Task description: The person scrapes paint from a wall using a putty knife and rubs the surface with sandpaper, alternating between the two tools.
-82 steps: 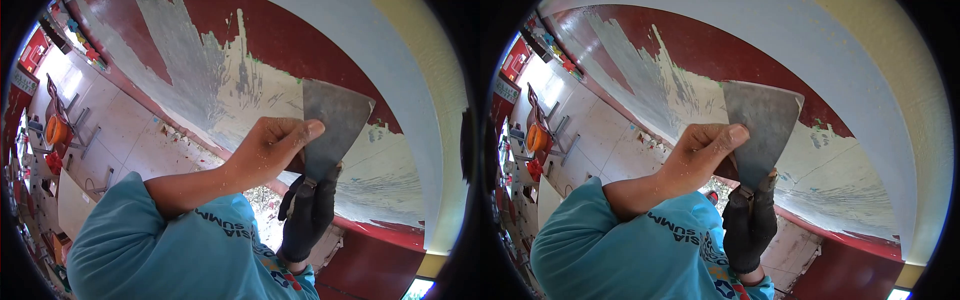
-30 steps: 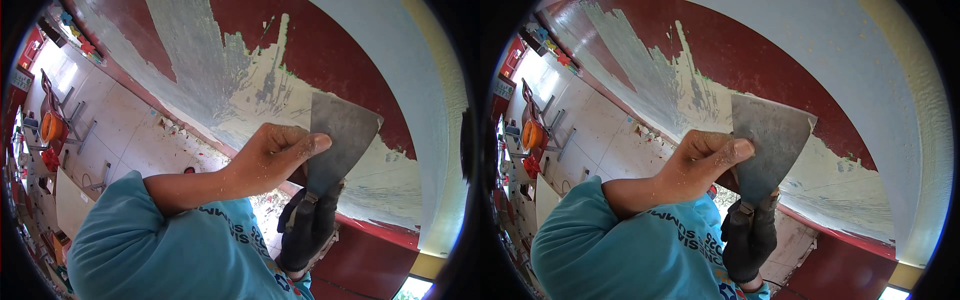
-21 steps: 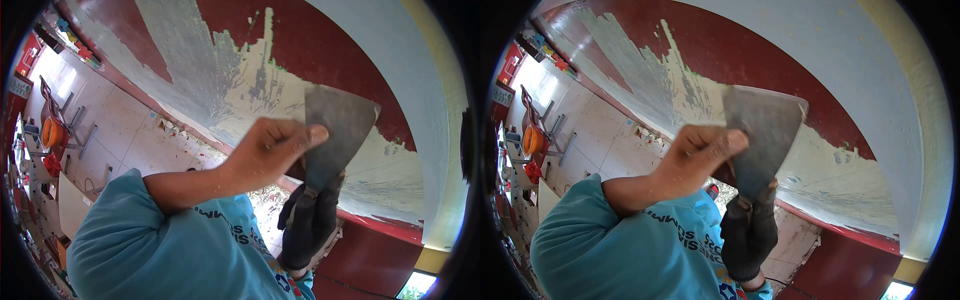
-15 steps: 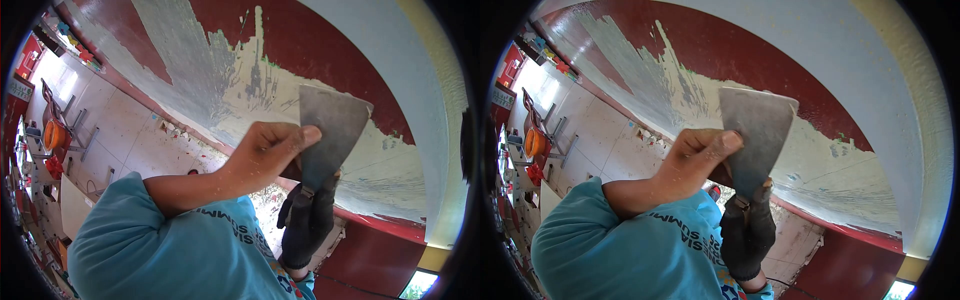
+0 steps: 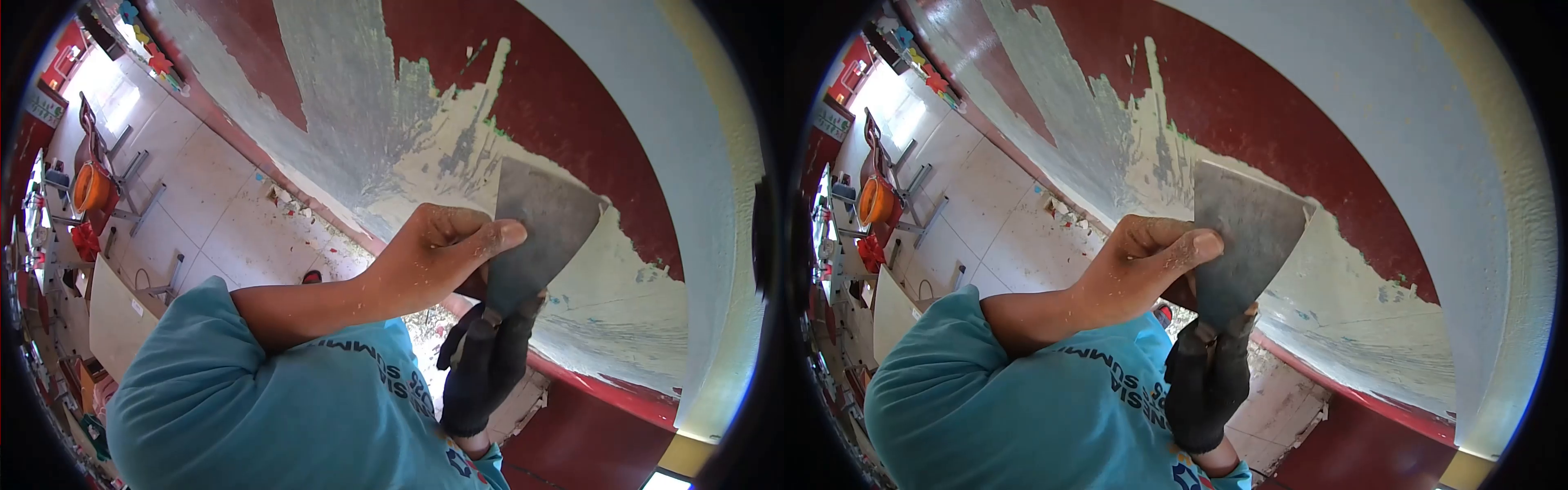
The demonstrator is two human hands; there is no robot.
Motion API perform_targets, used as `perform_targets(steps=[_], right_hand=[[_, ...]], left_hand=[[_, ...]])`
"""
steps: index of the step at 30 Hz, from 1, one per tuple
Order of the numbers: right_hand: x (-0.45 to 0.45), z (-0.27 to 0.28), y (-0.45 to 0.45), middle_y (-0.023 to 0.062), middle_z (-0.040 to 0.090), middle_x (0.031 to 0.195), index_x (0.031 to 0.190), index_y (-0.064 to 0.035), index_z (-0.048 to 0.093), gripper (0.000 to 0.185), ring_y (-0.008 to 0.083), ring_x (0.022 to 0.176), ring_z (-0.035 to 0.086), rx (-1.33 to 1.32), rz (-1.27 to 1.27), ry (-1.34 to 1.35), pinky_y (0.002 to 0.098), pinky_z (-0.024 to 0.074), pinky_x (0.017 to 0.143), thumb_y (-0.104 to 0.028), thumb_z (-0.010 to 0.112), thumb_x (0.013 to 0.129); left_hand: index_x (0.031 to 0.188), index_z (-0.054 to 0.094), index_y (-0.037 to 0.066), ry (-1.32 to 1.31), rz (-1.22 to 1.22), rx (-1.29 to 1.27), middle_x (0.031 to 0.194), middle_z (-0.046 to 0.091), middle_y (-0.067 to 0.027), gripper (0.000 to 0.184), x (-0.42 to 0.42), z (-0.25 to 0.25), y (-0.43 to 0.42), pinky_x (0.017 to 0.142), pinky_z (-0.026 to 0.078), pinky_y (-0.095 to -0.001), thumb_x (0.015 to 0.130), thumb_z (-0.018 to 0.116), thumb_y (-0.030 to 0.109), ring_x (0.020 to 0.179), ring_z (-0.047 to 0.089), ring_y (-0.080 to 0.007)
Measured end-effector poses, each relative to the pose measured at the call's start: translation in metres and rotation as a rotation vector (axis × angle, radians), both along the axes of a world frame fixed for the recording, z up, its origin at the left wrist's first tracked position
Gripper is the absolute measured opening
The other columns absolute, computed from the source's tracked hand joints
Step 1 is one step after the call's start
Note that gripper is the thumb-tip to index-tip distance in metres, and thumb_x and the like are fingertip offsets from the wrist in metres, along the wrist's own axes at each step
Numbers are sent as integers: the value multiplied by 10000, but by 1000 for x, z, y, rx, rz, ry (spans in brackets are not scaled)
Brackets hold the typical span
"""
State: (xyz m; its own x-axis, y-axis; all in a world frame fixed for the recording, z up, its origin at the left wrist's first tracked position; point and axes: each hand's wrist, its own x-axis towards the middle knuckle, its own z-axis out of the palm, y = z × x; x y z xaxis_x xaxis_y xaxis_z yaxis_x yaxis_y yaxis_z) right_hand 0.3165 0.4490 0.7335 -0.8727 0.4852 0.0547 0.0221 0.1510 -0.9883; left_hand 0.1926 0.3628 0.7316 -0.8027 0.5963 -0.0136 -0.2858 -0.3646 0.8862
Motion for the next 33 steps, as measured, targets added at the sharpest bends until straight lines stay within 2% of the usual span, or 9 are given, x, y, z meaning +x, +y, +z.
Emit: perform_targets(steps=[4, 8, 14, 19, 21, 23, 27, 30, 33], right_hand=[[-13, -5, -13, 10, 533, 698, 1410, 0, 299, 551, 53, 554, 482, 64, -90, 65, 213, 405, 496, -2, 475, 889], [-13, -4, -20, 16, 514, 686, 1437, -6, 221, 592, 59, 522, 455, -82, -16, 64, 223, 397, 470, 8, 461, 896], [-26, -36, -35, 50, 497, 694, 1432, 18, 197, 558, 75, 505, 429, -182, 2, 250, 225, 385, 455, 15, 408, 916], [-40, -31, -53, 45, 492, 687, 1455, -16, 137, 583, 72, 500, 413, -284, -42, 236, 221, 380, 442, -6, 391, 931], [-45, -45, -61, 100, 515, 709, 1455, -15, 91, 603, 92, 412, 426, -249, -49, 319, 227, 357, 365, -126, 390, 943], [-49, -43, -66, 109, 522, 740, 1456, -17, 77, 609, 95, 411, 426, -290, -47, 333, 227, 361, 365, -129, 388, 944], [-61, -55, -76, 129, 533, 814, 1459, -24, 58, 615, 100, 416, 427, -346, -71, 360, 226, 376, 370, -138, 381, 948], [-63, -60, -86, 39, 487, 671, 1465, -49, 121, 568, 73, 494, 430, -376, -76, 448, 213, 380, 430, -73, 372, 956], [-77, -36, -77, 48, 500, 691, 1463, -43, 122, 559, 73, 501, 437, -382, -35, 423, 209, 380, 427, -86, 369, 963]], left_hand=[[865, 687, 14, -79, 11, 101, 665, 607, -1, 313, -7, 3, -2, 561, 518, -224, 894, 616, 317, 626, 577, -53], [900, 685, 7, -44, 5, -153, 682, 620, -12, 302, -8, 11, -13, 583, 550, -239, 891, 620, 302, 627, 597, -59], [909, 684, -21, 1, 42, -147, 681, 627, -28, 273, -13, -4, -19, 549, 538, -229, 885, 631, 245, 622, 606, -74], [911, 676, -48, 138, 45, -349, 691, 613, -32, 282, -26, 7, -31, 534, 533, -228, 887, 628, 229, 621, 610, -82], [909, 675, -53, 108, 28, -377, 687, 601, -29, 287, -29, 7, -36, 528, 529, -225, 888, 627, 230, 617, 607, -82], [890, 675, -51, 356, 16, -449, 680, 578, -24, 295, -36, 9, -45, 514, 520, -222, 884, 632, 241, 615, 607, -82], [869, 671, -50, 403, 14, -455, 679, 573, -22, 304, -42, 7, -47, 508, 514, -219, 883, 634, 252, 599, 595, -73], [866, 673, -44, 534, 70, -500, 662, 578, -16, 303, -44, 6, -52, 505, 514, -221, 884, 633, 256, 588, 587, -71], [900, 688, -15, 414, 121, -403, 647, 617, -24, 265, -49, 44, -52, 484, 459, -201, 881, 639, 245, 564, 570, -62]])
